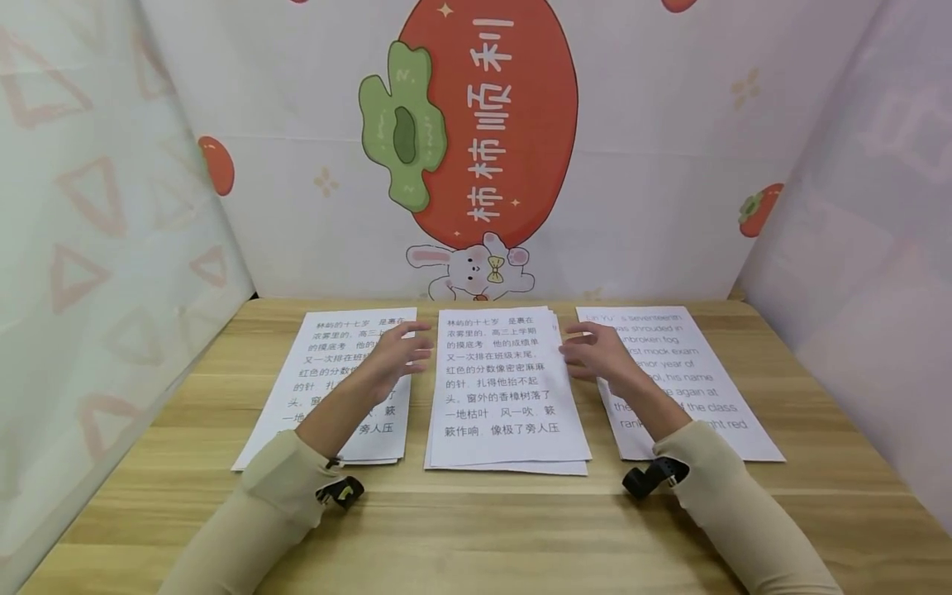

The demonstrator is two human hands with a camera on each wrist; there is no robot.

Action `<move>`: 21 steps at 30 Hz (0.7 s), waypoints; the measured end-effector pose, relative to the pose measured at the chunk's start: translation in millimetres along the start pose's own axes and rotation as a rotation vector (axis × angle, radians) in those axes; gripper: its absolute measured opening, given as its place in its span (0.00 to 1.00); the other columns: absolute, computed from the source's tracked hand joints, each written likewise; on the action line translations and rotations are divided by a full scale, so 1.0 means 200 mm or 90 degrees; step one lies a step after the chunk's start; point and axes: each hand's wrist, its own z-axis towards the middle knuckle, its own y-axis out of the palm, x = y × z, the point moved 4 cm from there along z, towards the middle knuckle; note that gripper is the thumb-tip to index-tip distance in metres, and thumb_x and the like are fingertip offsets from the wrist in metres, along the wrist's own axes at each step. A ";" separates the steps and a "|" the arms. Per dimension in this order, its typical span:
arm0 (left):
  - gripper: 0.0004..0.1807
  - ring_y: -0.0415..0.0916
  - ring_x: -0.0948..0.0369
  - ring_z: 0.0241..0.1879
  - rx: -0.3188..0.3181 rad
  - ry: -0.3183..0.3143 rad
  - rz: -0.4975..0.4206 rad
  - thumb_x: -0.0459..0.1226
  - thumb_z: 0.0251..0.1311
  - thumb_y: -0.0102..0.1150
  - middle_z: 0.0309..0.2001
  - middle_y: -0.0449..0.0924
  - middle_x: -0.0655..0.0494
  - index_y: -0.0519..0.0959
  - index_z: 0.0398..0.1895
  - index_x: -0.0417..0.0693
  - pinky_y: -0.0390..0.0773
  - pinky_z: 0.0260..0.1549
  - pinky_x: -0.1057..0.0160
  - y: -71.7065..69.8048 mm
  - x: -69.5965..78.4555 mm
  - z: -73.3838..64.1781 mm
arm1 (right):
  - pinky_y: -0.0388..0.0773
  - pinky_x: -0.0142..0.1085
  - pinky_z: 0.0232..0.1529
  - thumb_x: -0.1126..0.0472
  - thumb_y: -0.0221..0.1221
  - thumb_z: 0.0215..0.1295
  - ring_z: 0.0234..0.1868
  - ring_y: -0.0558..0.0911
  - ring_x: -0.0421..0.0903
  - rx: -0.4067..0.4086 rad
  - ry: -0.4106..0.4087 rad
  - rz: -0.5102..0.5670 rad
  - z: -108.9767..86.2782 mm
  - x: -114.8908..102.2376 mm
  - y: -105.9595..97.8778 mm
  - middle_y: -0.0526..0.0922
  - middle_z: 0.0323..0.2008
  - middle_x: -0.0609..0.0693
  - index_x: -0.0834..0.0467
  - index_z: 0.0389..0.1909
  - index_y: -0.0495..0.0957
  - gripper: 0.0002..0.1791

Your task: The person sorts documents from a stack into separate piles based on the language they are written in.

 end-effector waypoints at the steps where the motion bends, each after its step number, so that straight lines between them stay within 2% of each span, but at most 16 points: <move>1: 0.30 0.64 0.38 0.72 0.000 -0.007 -0.005 0.31 0.73 0.49 0.71 0.65 0.32 0.61 0.77 0.37 0.67 0.73 0.43 0.01 0.00 0.01 | 0.85 0.46 0.57 0.65 0.57 0.75 0.65 0.78 0.65 0.000 0.003 0.009 0.00 0.00 -0.01 0.69 0.68 0.71 0.68 0.76 0.60 0.32; 9: 0.31 0.63 0.37 0.71 0.010 -0.042 -0.002 0.34 0.70 0.50 0.71 0.63 0.34 0.62 0.76 0.39 0.69 0.71 0.43 0.02 -0.04 0.02 | 0.87 0.42 0.54 0.65 0.57 0.74 0.62 0.79 0.60 -0.010 0.027 0.061 0.00 0.04 -0.03 0.68 0.69 0.69 0.67 0.78 0.58 0.34; 14: 0.28 0.61 0.37 0.72 0.004 -0.079 -0.005 0.37 0.76 0.48 0.73 0.60 0.35 0.61 0.76 0.40 0.73 0.67 0.42 0.03 -0.06 0.02 | 0.87 0.43 0.53 0.67 0.57 0.74 0.59 0.80 0.57 -0.023 0.030 0.084 -0.01 0.04 -0.03 0.67 0.69 0.69 0.67 0.78 0.57 0.35; 21: 0.28 0.63 0.36 0.71 -0.011 -0.085 -0.009 0.38 0.78 0.45 0.73 0.59 0.33 0.61 0.77 0.39 0.77 0.64 0.41 0.02 -0.07 0.02 | 0.88 0.44 0.51 0.66 0.57 0.75 0.58 0.81 0.56 -0.030 0.027 0.093 -0.01 0.04 -0.02 0.67 0.68 0.68 0.67 0.78 0.56 0.35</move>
